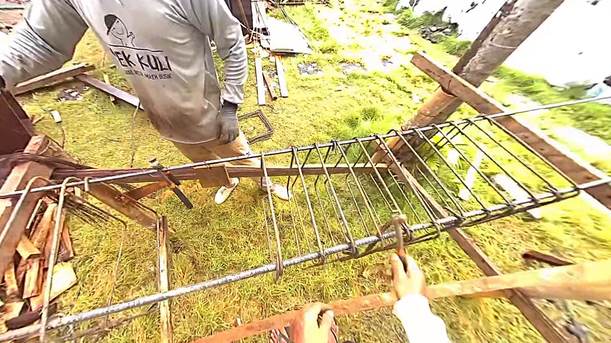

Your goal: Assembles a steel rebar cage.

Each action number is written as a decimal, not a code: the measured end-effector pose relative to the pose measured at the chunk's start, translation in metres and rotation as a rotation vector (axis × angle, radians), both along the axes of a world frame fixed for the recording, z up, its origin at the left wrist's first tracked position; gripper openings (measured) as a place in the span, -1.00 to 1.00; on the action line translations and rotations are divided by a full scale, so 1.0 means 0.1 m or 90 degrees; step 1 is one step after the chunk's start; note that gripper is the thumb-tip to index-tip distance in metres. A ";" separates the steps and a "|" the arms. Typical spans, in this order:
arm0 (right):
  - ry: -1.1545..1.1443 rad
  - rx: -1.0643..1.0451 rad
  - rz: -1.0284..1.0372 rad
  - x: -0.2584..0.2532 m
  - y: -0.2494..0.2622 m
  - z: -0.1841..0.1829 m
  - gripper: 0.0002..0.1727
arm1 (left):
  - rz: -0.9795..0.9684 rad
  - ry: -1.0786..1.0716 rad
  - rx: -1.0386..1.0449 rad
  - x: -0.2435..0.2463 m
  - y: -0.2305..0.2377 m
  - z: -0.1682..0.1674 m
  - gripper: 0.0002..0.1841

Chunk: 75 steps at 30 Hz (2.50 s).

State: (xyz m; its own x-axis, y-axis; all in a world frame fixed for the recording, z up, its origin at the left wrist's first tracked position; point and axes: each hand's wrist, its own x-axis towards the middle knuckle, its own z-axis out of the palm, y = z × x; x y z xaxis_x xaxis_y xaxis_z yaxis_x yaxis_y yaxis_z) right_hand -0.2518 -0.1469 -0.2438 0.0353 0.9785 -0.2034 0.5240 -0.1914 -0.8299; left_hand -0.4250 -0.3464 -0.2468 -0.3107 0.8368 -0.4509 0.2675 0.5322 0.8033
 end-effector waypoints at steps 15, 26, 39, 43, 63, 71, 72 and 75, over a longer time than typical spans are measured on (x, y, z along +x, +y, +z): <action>-0.507 -0.050 0.504 0.25 -0.23 2.50 -0.55 | 0.076 -0.533 0.292 0.56 0.93 0.89 0.02; -0.834 -0.063 0.609 -0.95 -0.92 2.29 -0.56 | 0.346 -0.873 0.216 0.42 1.07 0.58 -0.42; -0.889 0.180 0.607 -0.99 -1.20 1.98 -0.60 | 0.361 -1.122 0.184 0.19 1.06 0.73 -0.65; -0.848 0.262 0.645 -0.84 -1.10 1.97 -0.58 | 0.367 -1.111 0.156 0.17 1.05 0.76 -0.70; -0.957 0.040 0.572 -0.65 -0.56 1.88 -0.22 | 0.411 -1.027 0.114 0.29 1.18 0.73 -0.61; -0.927 -0.133 0.621 -0.66 -0.20 1.80 -0.50 | 0.366 -0.935 0.094 0.26 1.18 0.76 -0.51; -0.922 -0.185 0.615 -0.71 -0.19 1.82 -0.54 | 0.337 -0.922 0.096 0.23 1.13 0.75 -0.51; -0.895 -0.312 0.618 -0.81 -0.22 1.92 -0.58 | 0.282 -0.923 0.112 0.17 1.00 0.67 -0.53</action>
